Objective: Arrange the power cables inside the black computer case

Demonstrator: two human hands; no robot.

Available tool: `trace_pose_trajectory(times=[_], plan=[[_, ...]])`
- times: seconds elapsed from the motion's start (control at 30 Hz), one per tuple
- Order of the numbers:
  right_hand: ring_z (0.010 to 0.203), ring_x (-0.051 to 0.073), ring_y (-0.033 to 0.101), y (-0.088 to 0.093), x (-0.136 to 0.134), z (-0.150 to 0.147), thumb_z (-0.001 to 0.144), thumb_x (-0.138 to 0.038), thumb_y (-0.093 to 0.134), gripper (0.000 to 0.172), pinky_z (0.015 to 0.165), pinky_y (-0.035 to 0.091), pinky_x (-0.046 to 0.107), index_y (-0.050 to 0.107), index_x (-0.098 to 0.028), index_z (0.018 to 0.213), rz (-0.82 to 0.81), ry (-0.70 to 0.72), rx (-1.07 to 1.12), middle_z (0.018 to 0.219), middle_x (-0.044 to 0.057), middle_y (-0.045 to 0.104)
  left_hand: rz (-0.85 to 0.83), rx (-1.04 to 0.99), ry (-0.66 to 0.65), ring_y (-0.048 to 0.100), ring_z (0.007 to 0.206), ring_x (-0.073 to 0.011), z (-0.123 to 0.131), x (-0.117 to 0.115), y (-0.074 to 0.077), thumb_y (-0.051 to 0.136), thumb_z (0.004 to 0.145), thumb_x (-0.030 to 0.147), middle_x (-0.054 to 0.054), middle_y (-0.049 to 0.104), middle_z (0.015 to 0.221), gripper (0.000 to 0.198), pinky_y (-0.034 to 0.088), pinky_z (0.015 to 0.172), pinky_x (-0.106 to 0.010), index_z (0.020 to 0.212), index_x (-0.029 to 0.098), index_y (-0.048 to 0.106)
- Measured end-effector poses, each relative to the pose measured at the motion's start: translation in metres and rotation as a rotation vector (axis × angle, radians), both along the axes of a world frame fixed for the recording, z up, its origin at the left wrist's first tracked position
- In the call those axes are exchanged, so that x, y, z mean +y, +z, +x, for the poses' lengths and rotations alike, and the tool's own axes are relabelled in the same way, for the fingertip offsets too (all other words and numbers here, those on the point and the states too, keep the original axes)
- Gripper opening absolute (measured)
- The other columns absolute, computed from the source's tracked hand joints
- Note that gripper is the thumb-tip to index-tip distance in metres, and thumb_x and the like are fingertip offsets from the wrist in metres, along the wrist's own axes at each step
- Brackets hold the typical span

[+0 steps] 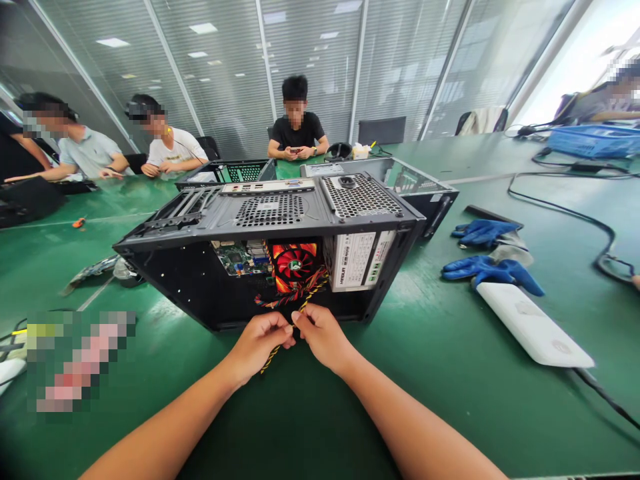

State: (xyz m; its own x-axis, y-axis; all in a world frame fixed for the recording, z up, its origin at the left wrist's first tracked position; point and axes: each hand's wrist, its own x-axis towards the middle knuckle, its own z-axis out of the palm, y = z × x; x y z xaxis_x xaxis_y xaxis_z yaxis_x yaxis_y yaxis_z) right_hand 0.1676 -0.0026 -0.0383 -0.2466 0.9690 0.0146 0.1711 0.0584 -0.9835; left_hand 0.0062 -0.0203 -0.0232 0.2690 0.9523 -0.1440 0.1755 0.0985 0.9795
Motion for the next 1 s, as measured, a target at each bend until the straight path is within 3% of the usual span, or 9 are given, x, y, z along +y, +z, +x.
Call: trace_pose_trajectory(times=[0.27, 0.43, 0.73, 1.0], plan=[[0.049, 0.010, 0.041, 0.0025, -0.0001, -0.0019, 0.084, -0.055, 0.055, 0.044, 0.050, 0.032, 0.026, 0.048, -0.019, 0.058, -0.050, -0.022, 0.021, 0.051, -0.004, 0.045, 0.101, 0.121, 0.008, 0.055, 0.063, -0.0135, 0.0009, -0.0016, 0.0036, 0.058, 0.079, 0.035, -0.004, 0.065, 0.068, 0.022, 0.040, 0.060, -0.024, 0.070, 0.015, 0.058], [0.049, 0.010, 0.041, 0.0014, -0.0006, -0.0010, 0.084, -0.055, 0.054, 0.045, 0.050, 0.032, 0.025, 0.048, -0.019, 0.058, -0.044, -0.031, 0.012, 0.051, -0.004, 0.045, 0.153, 0.201, 0.006, 0.043, 0.053, -0.0093, 0.0016, -0.0032, 0.0065, 0.055, 0.081, 0.033, 0.001, 0.058, 0.061, 0.023, 0.031, 0.053, -0.022, 0.069, 0.015, 0.061], [0.050, 0.010, 0.041, -0.0021, 0.0004, 0.0004, 0.087, -0.050, 0.052, 0.043, 0.050, 0.033, 0.025, 0.048, -0.019, 0.058, -0.011, -0.016, -0.028, 0.052, -0.003, 0.045, 0.064, 0.098, -0.008, 0.056, 0.063, -0.0149, 0.0002, 0.0015, 0.0015, 0.057, 0.078, 0.037, -0.004, 0.064, 0.065, 0.024, 0.040, 0.061, -0.025, 0.067, 0.016, 0.059], [0.050, 0.011, 0.041, -0.0014, -0.0002, -0.0006, 0.085, -0.054, 0.053, 0.044, 0.051, 0.033, 0.026, 0.049, -0.019, 0.059, -0.028, -0.029, -0.014, 0.052, -0.004, 0.045, 0.209, 0.212, 0.002, 0.050, 0.060, -0.0120, 0.0015, -0.0012, 0.0021, 0.055, 0.081, 0.031, -0.001, 0.061, 0.065, 0.021, 0.035, 0.057, -0.023, 0.068, 0.016, 0.059]])
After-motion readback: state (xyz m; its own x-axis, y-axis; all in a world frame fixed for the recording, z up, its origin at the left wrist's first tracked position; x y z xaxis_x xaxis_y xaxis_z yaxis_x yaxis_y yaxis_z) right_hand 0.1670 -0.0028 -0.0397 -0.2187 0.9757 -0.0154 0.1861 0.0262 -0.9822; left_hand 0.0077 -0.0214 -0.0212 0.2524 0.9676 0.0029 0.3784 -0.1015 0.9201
